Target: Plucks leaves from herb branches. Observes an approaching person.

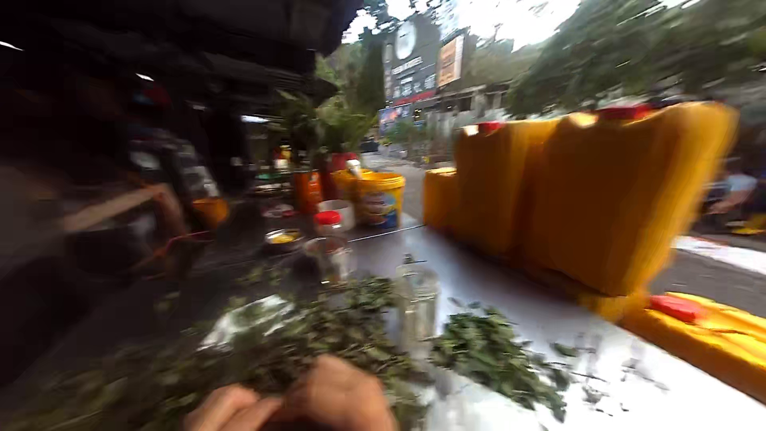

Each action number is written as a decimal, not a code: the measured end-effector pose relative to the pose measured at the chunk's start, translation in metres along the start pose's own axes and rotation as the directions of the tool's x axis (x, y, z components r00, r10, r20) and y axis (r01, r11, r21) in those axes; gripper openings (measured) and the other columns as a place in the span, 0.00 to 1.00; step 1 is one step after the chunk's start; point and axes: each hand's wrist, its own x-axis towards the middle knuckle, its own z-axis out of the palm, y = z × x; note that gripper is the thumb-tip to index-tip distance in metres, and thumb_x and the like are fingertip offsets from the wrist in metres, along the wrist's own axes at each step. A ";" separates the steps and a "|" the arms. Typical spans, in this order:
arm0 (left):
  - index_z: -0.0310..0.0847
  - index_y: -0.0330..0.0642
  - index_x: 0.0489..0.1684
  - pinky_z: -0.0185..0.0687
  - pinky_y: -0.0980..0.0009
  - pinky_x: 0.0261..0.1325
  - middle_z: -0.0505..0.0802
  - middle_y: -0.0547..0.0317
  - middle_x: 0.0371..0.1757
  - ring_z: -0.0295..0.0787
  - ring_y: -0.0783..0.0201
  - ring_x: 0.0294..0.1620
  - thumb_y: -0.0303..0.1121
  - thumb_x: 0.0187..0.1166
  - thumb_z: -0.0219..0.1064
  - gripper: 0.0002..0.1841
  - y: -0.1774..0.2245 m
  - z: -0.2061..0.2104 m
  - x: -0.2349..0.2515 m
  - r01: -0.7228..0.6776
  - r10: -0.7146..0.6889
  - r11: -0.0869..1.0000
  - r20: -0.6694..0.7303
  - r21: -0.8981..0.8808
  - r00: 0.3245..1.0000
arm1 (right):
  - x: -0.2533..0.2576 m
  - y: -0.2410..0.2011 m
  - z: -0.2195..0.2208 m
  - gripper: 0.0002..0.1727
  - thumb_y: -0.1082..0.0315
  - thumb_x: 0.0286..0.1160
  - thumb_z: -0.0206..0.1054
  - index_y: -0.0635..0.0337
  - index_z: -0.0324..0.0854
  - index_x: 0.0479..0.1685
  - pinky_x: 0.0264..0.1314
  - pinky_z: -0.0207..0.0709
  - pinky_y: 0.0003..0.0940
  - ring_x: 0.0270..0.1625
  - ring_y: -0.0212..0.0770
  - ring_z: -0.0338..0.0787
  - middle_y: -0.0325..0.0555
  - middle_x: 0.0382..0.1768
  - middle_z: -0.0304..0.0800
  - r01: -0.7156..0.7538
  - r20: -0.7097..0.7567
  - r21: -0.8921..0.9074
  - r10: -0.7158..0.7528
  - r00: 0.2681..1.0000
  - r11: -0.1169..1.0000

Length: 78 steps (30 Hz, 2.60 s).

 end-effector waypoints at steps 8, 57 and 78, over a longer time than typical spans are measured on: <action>0.85 0.35 0.39 0.93 0.66 0.42 0.95 0.59 0.30 0.93 0.65 0.30 0.20 0.79 0.58 0.08 -0.034 -0.018 -0.016 0.112 -0.625 0.618 -0.399 -0.778 0.670 | -0.002 0.026 -0.016 0.27 0.63 0.53 0.85 0.57 0.92 0.59 0.63 0.79 0.66 0.63 0.59 0.90 0.50 0.62 0.94 -0.240 0.300 -0.326 0.341 0.891 0.914; 0.73 0.44 0.56 0.84 0.58 0.60 0.88 0.59 0.50 0.87 0.63 0.55 0.33 0.92 0.40 0.14 -0.097 -0.105 -0.027 -0.254 -0.673 0.679 -0.722 -0.689 0.161 | 0.004 0.044 -0.034 0.63 0.36 0.41 0.87 0.33 0.64 0.91 0.74 0.66 0.71 0.78 0.60 0.76 0.42 0.77 0.82 -0.418 0.357 -0.730 0.823 0.442 0.541; 0.72 0.44 0.60 0.83 0.56 0.59 0.85 0.56 0.55 0.85 0.62 0.57 0.36 0.92 0.45 0.13 -0.099 -0.110 -0.026 -0.212 -0.741 0.643 -0.668 -0.736 0.068 | 0.008 0.053 -0.047 0.27 0.80 0.43 0.73 0.59 0.89 0.52 0.36 0.90 0.33 0.35 0.37 0.96 0.45 0.36 0.98 -0.760 -0.099 0.168 0.778 0.621 0.628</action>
